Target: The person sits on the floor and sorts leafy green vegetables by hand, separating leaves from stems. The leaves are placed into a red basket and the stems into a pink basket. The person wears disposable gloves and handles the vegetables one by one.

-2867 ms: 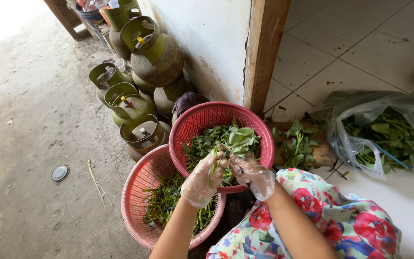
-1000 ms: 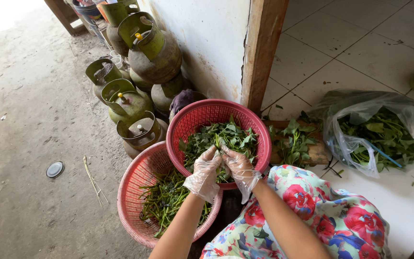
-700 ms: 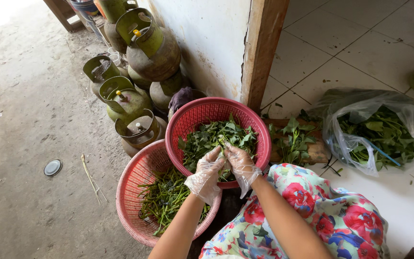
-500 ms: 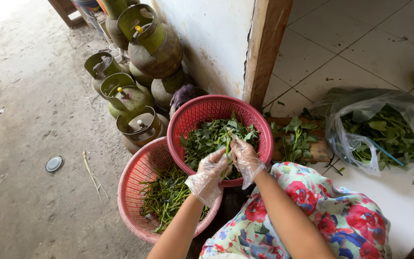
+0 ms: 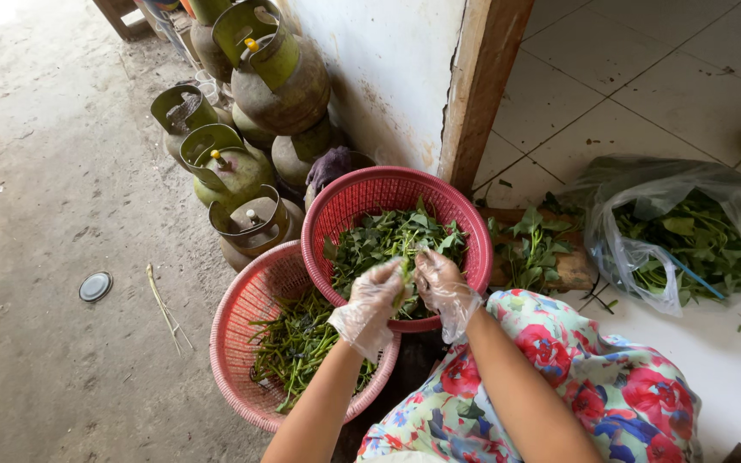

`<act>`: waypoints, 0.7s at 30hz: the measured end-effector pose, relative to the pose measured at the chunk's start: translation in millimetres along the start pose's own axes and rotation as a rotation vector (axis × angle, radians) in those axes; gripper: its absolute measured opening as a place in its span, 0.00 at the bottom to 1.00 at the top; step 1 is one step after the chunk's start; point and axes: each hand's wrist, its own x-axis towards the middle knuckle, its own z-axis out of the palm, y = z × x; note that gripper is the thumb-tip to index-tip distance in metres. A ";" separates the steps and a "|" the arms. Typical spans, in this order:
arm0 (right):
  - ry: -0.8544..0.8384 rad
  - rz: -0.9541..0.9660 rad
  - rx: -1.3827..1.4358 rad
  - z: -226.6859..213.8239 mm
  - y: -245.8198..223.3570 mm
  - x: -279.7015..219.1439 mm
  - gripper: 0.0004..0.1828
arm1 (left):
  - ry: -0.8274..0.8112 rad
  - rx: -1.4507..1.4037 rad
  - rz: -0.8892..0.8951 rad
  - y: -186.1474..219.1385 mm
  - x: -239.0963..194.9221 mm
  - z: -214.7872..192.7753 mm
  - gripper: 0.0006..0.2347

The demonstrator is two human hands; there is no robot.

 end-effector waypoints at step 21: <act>-0.256 -0.077 0.022 14.6 3.5 -20.8 0.22 | 0.091 -0.340 0.241 16.2 65.3 -23.0 0.20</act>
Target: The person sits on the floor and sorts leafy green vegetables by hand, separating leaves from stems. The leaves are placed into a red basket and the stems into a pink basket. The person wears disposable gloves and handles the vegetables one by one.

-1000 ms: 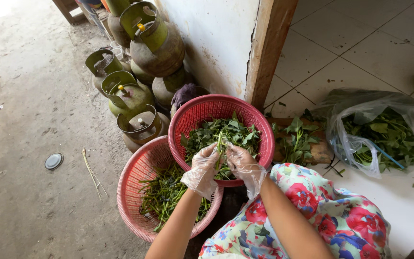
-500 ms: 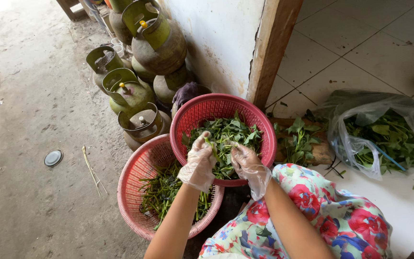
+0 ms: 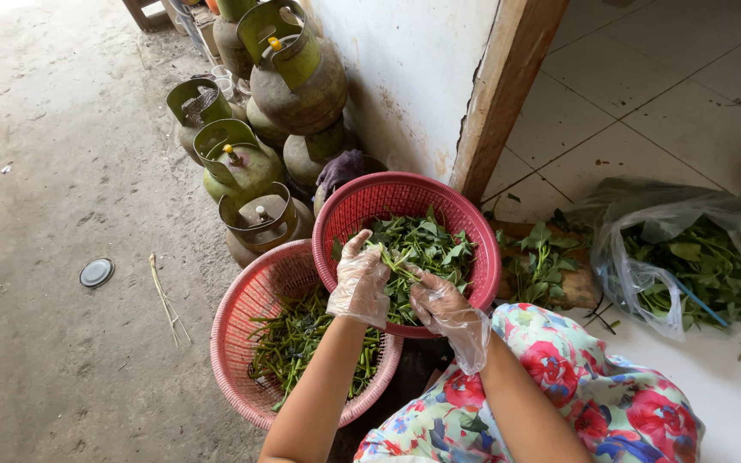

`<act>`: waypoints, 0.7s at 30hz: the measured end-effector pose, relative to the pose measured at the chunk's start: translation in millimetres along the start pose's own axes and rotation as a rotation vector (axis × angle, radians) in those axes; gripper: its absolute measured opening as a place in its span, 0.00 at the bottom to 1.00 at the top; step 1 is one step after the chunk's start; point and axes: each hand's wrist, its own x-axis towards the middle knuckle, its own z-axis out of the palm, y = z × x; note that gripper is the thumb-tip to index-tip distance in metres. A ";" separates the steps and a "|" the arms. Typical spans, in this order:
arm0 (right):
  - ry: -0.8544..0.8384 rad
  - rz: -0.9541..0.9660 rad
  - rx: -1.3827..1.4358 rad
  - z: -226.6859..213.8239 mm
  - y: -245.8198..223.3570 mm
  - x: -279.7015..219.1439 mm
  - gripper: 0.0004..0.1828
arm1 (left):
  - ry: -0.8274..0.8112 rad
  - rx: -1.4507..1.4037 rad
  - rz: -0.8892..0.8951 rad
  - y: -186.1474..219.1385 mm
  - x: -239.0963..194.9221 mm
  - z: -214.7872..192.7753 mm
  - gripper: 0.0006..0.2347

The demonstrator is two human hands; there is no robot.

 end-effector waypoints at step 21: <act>0.010 0.020 -0.034 27.8 -27.7 -9.6 0.29 | 0.000 0.028 -0.125 -12.2 -6.9 -2.7 0.20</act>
